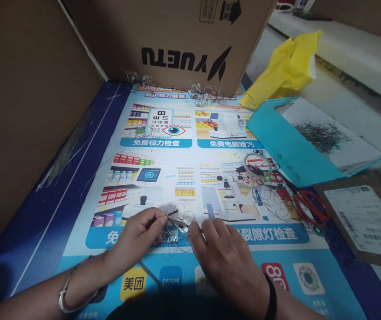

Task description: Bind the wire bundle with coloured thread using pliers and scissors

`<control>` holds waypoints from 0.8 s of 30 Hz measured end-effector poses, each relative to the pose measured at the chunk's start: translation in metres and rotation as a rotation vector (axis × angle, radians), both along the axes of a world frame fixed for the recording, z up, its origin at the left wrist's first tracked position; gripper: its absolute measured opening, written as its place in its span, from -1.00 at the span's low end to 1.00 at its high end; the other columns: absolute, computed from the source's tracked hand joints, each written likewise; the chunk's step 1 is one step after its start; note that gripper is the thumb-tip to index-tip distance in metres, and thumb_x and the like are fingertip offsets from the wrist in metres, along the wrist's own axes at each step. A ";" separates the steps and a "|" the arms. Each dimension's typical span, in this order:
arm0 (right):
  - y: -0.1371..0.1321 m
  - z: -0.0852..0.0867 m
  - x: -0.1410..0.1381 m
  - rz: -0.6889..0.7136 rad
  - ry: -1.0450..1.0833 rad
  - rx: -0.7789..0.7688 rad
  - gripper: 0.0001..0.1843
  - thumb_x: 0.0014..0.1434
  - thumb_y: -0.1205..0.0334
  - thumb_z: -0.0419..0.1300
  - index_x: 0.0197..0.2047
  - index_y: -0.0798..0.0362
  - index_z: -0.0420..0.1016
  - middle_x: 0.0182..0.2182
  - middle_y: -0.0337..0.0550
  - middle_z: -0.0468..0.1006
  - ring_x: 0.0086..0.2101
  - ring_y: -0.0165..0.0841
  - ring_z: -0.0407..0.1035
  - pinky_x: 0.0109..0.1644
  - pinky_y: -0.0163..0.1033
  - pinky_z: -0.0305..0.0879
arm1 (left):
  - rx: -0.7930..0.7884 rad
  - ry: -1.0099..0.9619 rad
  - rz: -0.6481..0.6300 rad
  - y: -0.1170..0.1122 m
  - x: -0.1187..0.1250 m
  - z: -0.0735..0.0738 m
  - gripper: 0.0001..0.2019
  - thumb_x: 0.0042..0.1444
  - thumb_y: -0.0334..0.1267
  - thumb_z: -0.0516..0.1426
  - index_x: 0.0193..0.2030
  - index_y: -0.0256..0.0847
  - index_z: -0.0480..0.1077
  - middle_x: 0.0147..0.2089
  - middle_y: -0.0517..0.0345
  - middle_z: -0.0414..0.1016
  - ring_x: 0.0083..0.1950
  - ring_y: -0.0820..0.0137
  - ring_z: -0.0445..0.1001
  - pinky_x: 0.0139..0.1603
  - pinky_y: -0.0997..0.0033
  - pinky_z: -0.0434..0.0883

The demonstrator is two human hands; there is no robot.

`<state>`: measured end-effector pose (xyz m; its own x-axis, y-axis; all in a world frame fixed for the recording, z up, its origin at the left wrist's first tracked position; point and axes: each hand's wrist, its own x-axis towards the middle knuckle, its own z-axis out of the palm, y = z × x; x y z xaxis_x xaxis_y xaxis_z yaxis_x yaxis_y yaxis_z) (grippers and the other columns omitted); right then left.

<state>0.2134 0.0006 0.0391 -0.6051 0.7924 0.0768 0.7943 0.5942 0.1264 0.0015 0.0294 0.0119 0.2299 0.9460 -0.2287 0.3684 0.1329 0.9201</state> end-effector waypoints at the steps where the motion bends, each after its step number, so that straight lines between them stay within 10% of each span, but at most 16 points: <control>1: -0.001 -0.001 0.000 -0.004 0.005 0.005 -0.64 0.11 0.33 0.18 0.01 0.06 0.33 -0.33 -0.14 0.40 -0.33 -0.29 0.25 -0.32 -0.19 0.09 | -0.026 -0.011 0.009 0.000 0.000 0.000 -0.79 0.21 -0.18 0.00 -0.38 -0.20 0.34 -0.57 0.24 0.37 -0.51 0.45 0.35 -0.47 0.49 0.30; 10: -0.004 -0.010 0.001 -0.007 0.029 0.048 -0.61 0.15 0.31 0.17 0.07 0.06 0.33 -0.29 -0.11 0.42 -0.30 -0.28 0.27 -0.31 -0.19 0.12 | -0.132 -0.097 0.015 0.000 0.000 0.001 -0.77 0.21 -0.15 -0.01 -0.41 -0.19 0.29 -0.60 0.26 0.36 -0.57 0.47 0.32 -0.52 0.50 0.27; 24: -0.005 -0.013 0.003 0.003 0.040 0.061 -0.55 0.15 0.31 0.17 0.12 0.10 0.30 -0.26 -0.10 0.43 -0.31 -0.28 0.26 -0.28 -0.17 0.15 | 0.143 0.082 -0.061 0.004 -0.003 -0.002 -0.83 0.16 -0.31 0.01 -0.42 -0.23 0.34 -0.47 0.21 0.32 -0.42 0.45 0.29 -0.41 0.48 0.22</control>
<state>0.2161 -0.0046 0.0260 -0.6028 0.7838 0.1494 0.7978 0.5886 0.1309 -0.0014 0.0338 0.0103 0.2741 0.9550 -0.1131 0.4461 -0.0221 0.8947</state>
